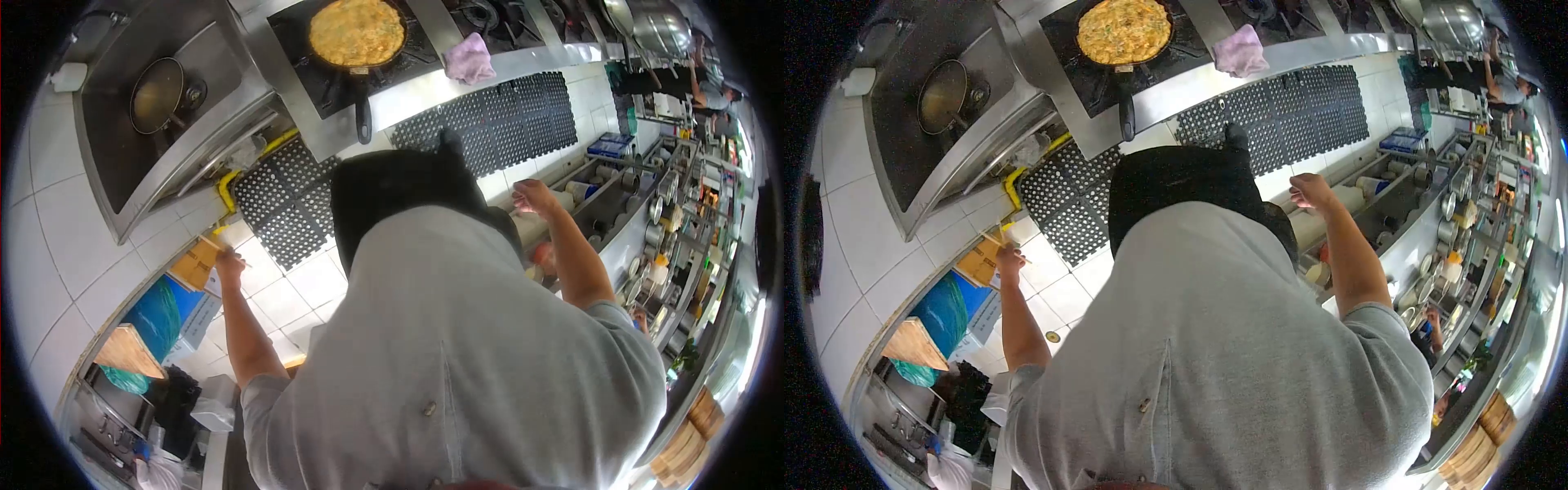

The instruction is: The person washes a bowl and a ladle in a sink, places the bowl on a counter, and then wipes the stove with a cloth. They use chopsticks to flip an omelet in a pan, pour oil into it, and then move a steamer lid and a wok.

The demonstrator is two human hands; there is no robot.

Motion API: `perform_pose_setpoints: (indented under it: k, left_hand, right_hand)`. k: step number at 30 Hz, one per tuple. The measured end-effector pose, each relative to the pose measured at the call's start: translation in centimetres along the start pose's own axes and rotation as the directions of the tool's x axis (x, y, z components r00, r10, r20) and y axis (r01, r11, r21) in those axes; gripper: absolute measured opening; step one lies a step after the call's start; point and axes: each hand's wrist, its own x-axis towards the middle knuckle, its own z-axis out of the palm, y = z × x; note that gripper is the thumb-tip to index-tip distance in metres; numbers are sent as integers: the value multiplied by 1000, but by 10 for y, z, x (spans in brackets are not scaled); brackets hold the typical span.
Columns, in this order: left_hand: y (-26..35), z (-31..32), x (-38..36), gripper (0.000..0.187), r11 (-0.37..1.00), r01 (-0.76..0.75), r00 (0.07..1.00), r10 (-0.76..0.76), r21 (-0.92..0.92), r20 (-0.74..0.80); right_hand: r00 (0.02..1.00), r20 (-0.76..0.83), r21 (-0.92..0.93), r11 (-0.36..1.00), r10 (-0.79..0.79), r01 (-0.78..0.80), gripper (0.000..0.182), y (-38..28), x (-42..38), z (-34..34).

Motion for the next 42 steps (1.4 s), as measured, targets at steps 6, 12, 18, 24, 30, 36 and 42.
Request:
perform_pose_setpoints:
  k: [6, 12, 18, 24, 30, 36, 42]
  left_hand:
    - [-26, -11, -20, 27, 987, 97, 994, -90, 130, -57]
    - [-47, -32, -65, 24, 994, 76, 983, -61, 81, -172]
    - [-127, -29, -104, 26, 976, 212, 954, -216, -42, -210]
    - [-125, 40, -109, 27, 936, 302, 933, -329, -184, -145]
    - [-89, 101, -121, 19, 859, 324, 935, -355, -396, -4]
    - [-107, 62, -111, 20, 988, -82, 980, 56, 130, 192]
    - [-177, -46, -30, 23, 871, -160, 977, 207, 465, -53]
  right_hand:
    - [1000, -18, 118, 993, 12, -9, 39, -37, 31, -18]
    - [989, 118, -16, 996, 86, -85, 39, -57, 46, 16]
    - [992, 97, 21, 997, 78, -80, 36, -71, 22, 26]
    - [994, 9, -21, 994, 107, -107, 25, -94, -2, 6]
    - [995, 28, 9, 996, 93, -94, 34, -85, -5, 14]
    - [992, 79, -21, 995, 98, -96, 39, -68, -32, 38]
    - [982, 49, 7, 984, 180, -180, 36, -49, -42, 31]
